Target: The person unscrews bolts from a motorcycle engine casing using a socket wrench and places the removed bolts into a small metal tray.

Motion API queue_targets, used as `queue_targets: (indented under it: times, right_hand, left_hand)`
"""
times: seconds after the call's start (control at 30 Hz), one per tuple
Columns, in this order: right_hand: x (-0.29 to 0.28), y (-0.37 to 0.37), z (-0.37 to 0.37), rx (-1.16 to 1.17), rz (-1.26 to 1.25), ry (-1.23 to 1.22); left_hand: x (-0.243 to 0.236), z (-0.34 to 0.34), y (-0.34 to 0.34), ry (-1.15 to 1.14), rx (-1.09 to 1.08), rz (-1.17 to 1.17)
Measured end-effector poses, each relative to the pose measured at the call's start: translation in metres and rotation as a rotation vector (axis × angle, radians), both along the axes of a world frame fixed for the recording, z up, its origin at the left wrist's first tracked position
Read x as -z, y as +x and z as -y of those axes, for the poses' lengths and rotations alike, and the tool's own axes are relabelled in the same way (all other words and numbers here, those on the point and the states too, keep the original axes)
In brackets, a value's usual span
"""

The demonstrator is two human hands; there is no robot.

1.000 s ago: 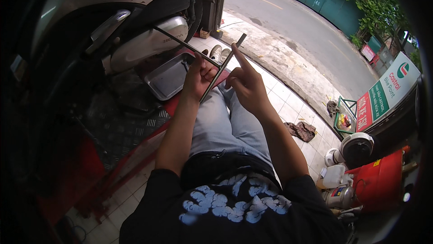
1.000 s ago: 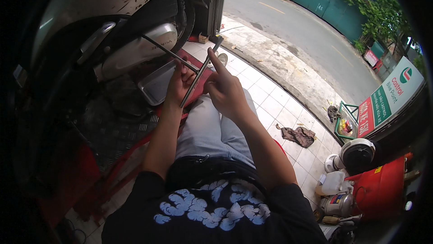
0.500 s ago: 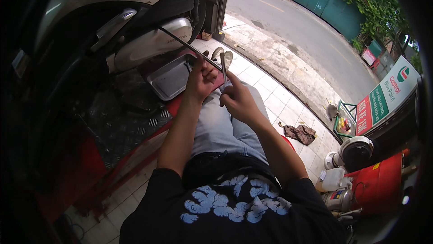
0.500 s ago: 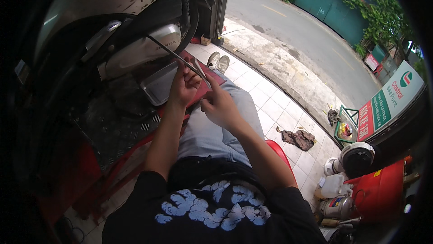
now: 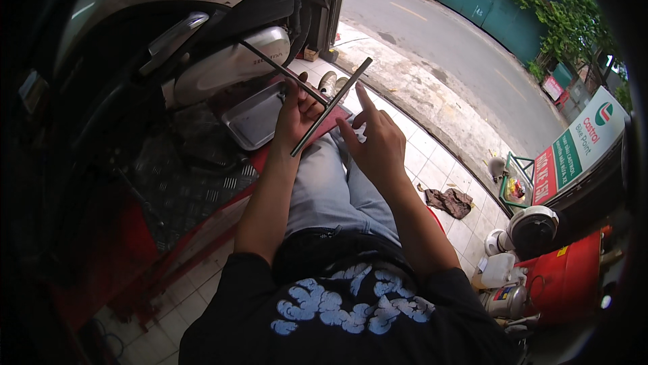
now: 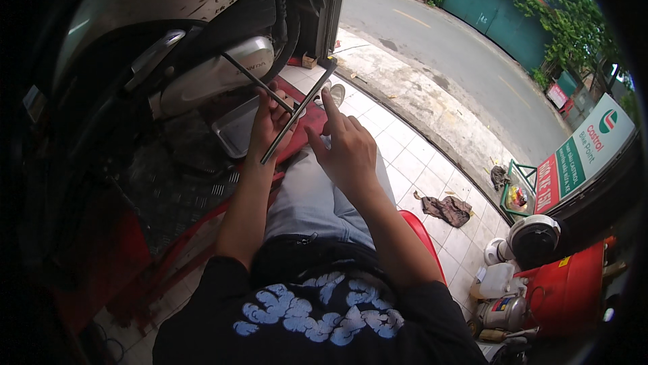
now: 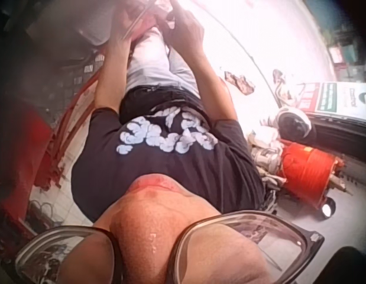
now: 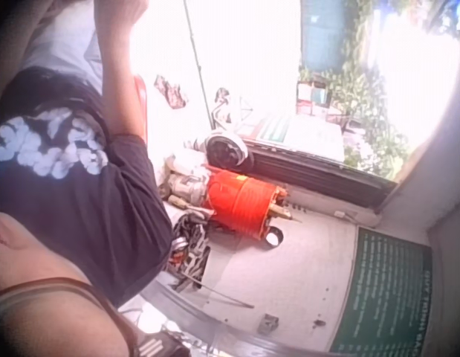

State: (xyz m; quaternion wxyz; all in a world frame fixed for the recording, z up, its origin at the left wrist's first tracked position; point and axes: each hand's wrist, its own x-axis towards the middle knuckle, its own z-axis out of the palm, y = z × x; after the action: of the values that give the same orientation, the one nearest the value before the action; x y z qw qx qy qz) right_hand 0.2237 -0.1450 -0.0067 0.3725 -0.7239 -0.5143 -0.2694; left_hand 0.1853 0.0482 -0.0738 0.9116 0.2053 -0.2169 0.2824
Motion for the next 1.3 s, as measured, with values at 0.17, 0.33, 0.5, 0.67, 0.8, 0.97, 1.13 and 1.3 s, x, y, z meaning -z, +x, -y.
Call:
queue_targets:
  times: [0.17,0.33,0.5,0.67,0.8,0.97,1.13,1.3]
  right_hand:
    - [0.000,0.021,-0.005,-0.004,0.097,0.139]
    - [-0.006,0.017,-0.011,-0.016,0.347,0.123]
    - [-0.026,0.013,-0.018,-0.155,0.176,0.110]
    - [-0.020,0.020,-0.001,-0.190,0.190,-0.083]
    - [-0.006,0.026,-0.008,-0.165,0.290,-0.068]
    - [-0.013,0.017,-0.018,-0.156,0.256,-0.057]
    - [-0.003,0.023,-0.017,-0.106,0.329,0.026]
    - [-0.010,0.019,-0.016,-0.082,0.380,0.105]
  left_hand:
    - [0.000,0.000,-0.001,0.009,-0.062,-0.044]
    - [-0.004,0.010,0.002,-0.051,-0.046,-0.061]
    - [0.010,0.010,0.010,0.071,0.028,-0.093]
    - [0.004,0.014,0.009,0.070,0.011,-0.042]
    - [-0.005,0.018,0.005,-0.006,-0.108,-0.074]
    - [0.011,0.001,0.008,0.085,-0.035,0.062]
    - [0.003,0.013,0.001,0.055,0.015,0.038]
    - [-0.003,0.022,0.003,0.025,-0.104,-0.070]
